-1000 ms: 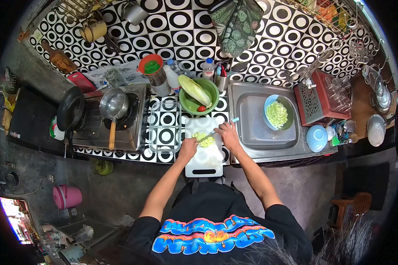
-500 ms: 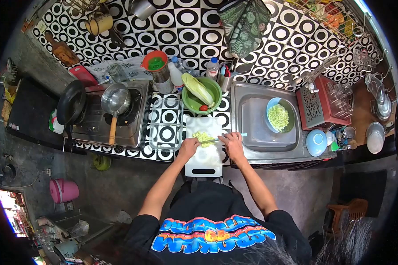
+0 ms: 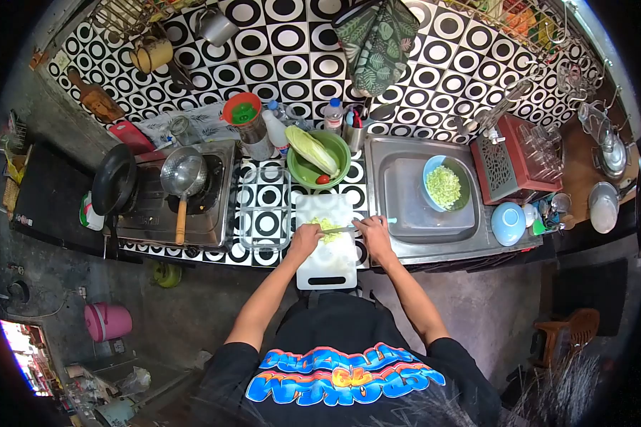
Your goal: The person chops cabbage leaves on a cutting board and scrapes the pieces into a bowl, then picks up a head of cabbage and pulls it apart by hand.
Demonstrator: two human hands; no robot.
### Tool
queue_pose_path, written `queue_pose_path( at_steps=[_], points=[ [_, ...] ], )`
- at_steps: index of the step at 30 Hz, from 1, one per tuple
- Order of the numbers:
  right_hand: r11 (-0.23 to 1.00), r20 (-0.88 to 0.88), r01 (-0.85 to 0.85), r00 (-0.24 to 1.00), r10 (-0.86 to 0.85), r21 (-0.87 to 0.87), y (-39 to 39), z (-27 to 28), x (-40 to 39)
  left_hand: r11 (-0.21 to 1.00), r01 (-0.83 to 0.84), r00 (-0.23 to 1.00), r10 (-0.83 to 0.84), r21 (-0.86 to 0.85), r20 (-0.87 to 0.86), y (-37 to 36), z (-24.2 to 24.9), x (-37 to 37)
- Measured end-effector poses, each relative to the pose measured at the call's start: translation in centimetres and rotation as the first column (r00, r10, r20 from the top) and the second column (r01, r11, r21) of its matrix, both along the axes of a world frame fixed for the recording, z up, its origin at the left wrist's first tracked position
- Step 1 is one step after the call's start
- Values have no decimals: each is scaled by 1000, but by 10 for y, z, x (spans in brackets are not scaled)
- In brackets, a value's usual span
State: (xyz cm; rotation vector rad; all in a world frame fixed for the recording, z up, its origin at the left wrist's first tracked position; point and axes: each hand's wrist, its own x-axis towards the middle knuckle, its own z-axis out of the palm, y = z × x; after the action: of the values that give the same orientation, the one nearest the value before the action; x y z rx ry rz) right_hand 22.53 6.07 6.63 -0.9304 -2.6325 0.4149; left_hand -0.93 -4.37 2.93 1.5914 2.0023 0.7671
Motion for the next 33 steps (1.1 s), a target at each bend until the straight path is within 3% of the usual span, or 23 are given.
queue_pose_path(
  at_steps=[7, 9, 12, 15, 19, 23, 25, 28, 31, 33],
  points=[
    [997, 1, -15, 1000, 15, 74, -30, 40, -10, 998, -48, 999, 46, 39, 29, -11, -13, 0],
    [988, 5, 35, 999, -36, 153, -44, 29, -6, 998, -53, 998, 51, 43, 39, -13, -15, -1],
    [993, -9, 115, 993, -115, -3, -51, -12, 10, 999, -4, 1000, 4, 37, -9, -14, -5, 0],
    [995, -9, 72, 997, -71, 62, -47, -23, 13, 997, 53, 998, -52, 51, -30, -14, -11, -2],
    [992, 13, 29, 999, -31, 124, -39, -7, 6, 1000, 9, 1000, -9, 26, -13, -15, -11, -2],
    [1000, -15, 24, 1000, -24, -2, -24, -29, 15, 1000, 26, 1000, -26, -11, -7, -7, 5, -2],
    [999, 51, -32, 998, 33, -13, -12, -15, 9, 998, -11, 1000, 11, -67, 8, -10, 15, 1],
    [990, 71, -123, 990, 118, 68, 3, 13, 2, 999, -39, 999, 39, 13, 20, -17, 19, 5],
    [963, 112, -243, 967, 230, 117, 15, 18, -6, 977, 25, 994, -2, 211, -108, -34, 9, 7],
    [928, 177, -352, 928, 328, 125, 23, 11, -9, 992, -54, 997, 59, 113, -44, -43, 4, 16]
  ],
)
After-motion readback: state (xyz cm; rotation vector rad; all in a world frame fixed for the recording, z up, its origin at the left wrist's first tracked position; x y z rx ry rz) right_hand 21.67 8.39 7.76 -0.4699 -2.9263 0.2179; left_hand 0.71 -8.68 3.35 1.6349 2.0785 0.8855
